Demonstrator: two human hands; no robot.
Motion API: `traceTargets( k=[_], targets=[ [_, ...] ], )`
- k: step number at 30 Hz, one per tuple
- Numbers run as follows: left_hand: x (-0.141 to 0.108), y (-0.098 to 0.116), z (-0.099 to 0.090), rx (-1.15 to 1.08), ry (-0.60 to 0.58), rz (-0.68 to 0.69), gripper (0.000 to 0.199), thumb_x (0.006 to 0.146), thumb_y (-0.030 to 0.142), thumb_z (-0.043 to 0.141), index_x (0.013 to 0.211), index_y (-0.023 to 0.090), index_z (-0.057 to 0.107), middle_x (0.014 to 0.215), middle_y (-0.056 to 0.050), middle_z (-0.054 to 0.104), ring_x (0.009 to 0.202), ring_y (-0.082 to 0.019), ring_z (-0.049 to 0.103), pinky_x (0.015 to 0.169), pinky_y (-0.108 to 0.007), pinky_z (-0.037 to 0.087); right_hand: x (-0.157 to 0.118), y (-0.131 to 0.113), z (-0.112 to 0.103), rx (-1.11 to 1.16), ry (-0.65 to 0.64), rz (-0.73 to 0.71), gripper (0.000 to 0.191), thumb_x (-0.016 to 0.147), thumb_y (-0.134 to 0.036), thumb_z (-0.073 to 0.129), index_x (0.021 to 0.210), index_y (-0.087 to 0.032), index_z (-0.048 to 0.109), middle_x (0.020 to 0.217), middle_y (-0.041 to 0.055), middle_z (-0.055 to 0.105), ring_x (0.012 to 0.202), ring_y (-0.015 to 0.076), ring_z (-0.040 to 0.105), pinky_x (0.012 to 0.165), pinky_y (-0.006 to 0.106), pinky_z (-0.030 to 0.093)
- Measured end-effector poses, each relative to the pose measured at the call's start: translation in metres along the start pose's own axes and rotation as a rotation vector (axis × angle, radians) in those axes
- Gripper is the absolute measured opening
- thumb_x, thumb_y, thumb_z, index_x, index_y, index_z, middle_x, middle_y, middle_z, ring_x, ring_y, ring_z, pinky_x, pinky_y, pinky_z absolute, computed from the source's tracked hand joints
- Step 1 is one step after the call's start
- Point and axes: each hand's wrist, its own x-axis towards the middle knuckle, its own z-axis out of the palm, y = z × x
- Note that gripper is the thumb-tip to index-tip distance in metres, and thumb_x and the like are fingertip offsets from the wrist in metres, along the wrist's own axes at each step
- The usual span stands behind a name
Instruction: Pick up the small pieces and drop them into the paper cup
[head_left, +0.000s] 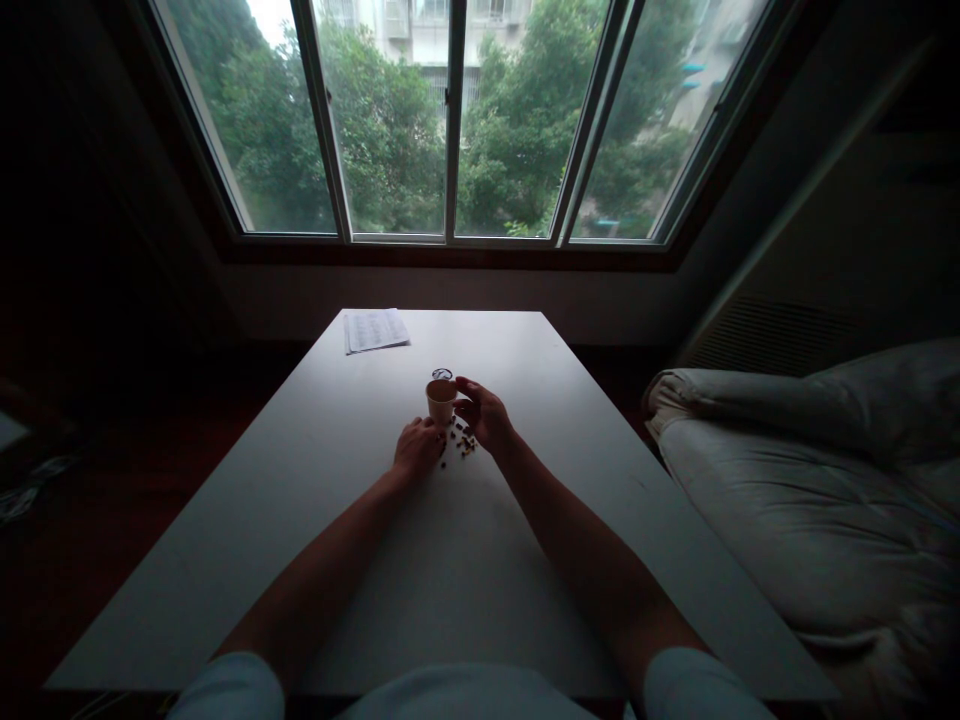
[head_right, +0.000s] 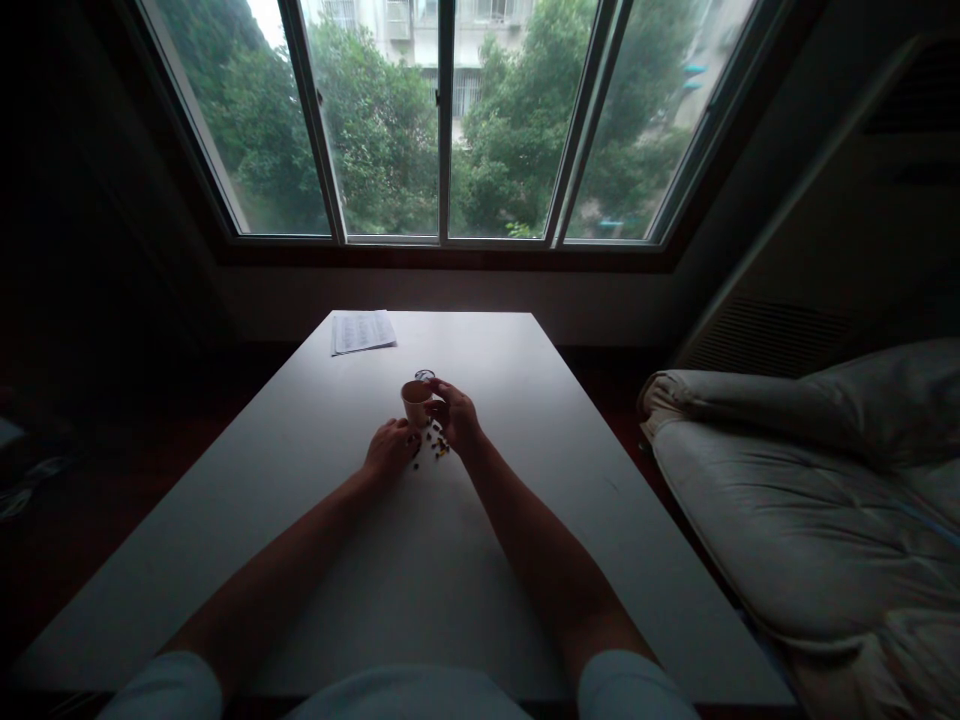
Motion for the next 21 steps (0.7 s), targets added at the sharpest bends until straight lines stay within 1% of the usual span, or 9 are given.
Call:
traceTargets(
  k=[3, 6, 8, 10, 13, 16, 19, 21],
  targets=[
    [0.000, -0.003, 0.002, -0.004, -0.001, -0.007, 0.020, 0.090, 0.022, 0.054, 0.093, 0.023, 0.074, 0.100, -0.009, 0.068, 0.095, -0.024, 0.056, 0.087, -0.036, 0.041, 0.001, 0.005, 0.000, -0.075, -0.063, -0.025, 0.028, 0.086, -0.031, 0.065, 0.112, -0.020, 0.067, 0.104, 0.0046, 0.074, 0.068, 0.0138, 0.069, 0.063, 0.026, 0.057],
    [0.000, -0.007, 0.003, 0.008, -0.013, -0.027, 0.022, 0.090, 0.022, 0.054, 0.100, 0.024, 0.074, 0.098, -0.009, 0.067, 0.094, -0.023, 0.057, 0.087, -0.035, 0.041, 0.002, 0.009, -0.002, -0.180, -0.110, -0.037, 0.036, 0.087, -0.035, 0.065, 0.119, -0.019, 0.064, 0.094, 0.0050, 0.074, 0.072, 0.0162, 0.071, 0.063, 0.026, 0.057],
    [0.000, -0.009, 0.003, 0.013, -0.010, -0.030, 0.025, 0.091, 0.024, 0.054, 0.107, 0.025, 0.073, 0.099, -0.009, 0.066, 0.094, -0.023, 0.057, 0.088, -0.035, 0.041, 0.002, 0.010, -0.003, -0.220, -0.122, -0.054, 0.038, 0.087, -0.037, 0.064, 0.121, -0.019, 0.063, 0.090, 0.0050, 0.074, 0.073, 0.0170, 0.072, 0.064, 0.027, 0.057],
    [0.000, -0.010, 0.003, 0.015, -0.006, -0.036, 0.026, 0.090, 0.025, 0.054, 0.109, 0.025, 0.072, 0.099, -0.009, 0.066, 0.095, -0.023, 0.057, 0.088, -0.035, 0.041, 0.004, 0.011, -0.005, -0.243, -0.107, -0.088, 0.038, 0.087, -0.039, 0.064, 0.120, -0.019, 0.064, 0.090, 0.0050, 0.074, 0.073, 0.0173, 0.072, 0.065, 0.028, 0.057],
    [-0.001, -0.008, 0.003, 0.018, -0.010, -0.033, 0.024, 0.090, 0.025, 0.055, 0.105, 0.025, 0.073, 0.102, -0.008, 0.067, 0.095, -0.023, 0.057, 0.087, -0.035, 0.042, 0.009, 0.011, -0.013, -0.251, -0.016, -0.151, 0.033, 0.086, -0.038, 0.063, 0.113, -0.020, 0.067, 0.101, 0.0055, 0.073, 0.069, 0.0156, 0.071, 0.065, 0.028, 0.058],
    [-0.001, -0.005, 0.003, 0.016, -0.008, -0.013, 0.023, 0.089, 0.022, 0.055, 0.102, 0.025, 0.074, 0.107, -0.007, 0.067, 0.096, -0.022, 0.057, 0.087, -0.034, 0.042, 0.019, 0.016, -0.031, -0.230, 0.127, -0.186, 0.027, 0.082, -0.035, 0.062, 0.105, -0.021, 0.068, 0.112, 0.0064, 0.071, 0.065, 0.0129, 0.070, 0.062, 0.026, 0.056],
    [-0.001, -0.004, 0.002, 0.023, -0.018, -0.012, 0.021, 0.088, 0.021, 0.055, 0.097, 0.024, 0.074, 0.108, -0.007, 0.067, 0.096, -0.021, 0.056, 0.087, -0.034, 0.043, 0.030, 0.024, -0.058, -0.261, 0.275, -0.186, 0.025, 0.078, -0.033, 0.060, 0.098, -0.019, 0.067, 0.105, 0.0068, 0.073, 0.060, 0.0127, 0.068, 0.057, 0.025, 0.054],
    [-0.001, -0.004, 0.001, 0.031, -0.030, -0.015, 0.020, 0.089, 0.022, 0.055, 0.096, 0.024, 0.074, 0.108, -0.007, 0.067, 0.096, -0.021, 0.056, 0.087, -0.034, 0.043, 0.035, 0.029, -0.075, -0.318, 0.361, -0.221, 0.024, 0.075, -0.031, 0.059, 0.092, -0.017, 0.067, 0.097, 0.0061, 0.072, 0.058, 0.0124, 0.066, 0.055, 0.025, 0.053]
  ],
)
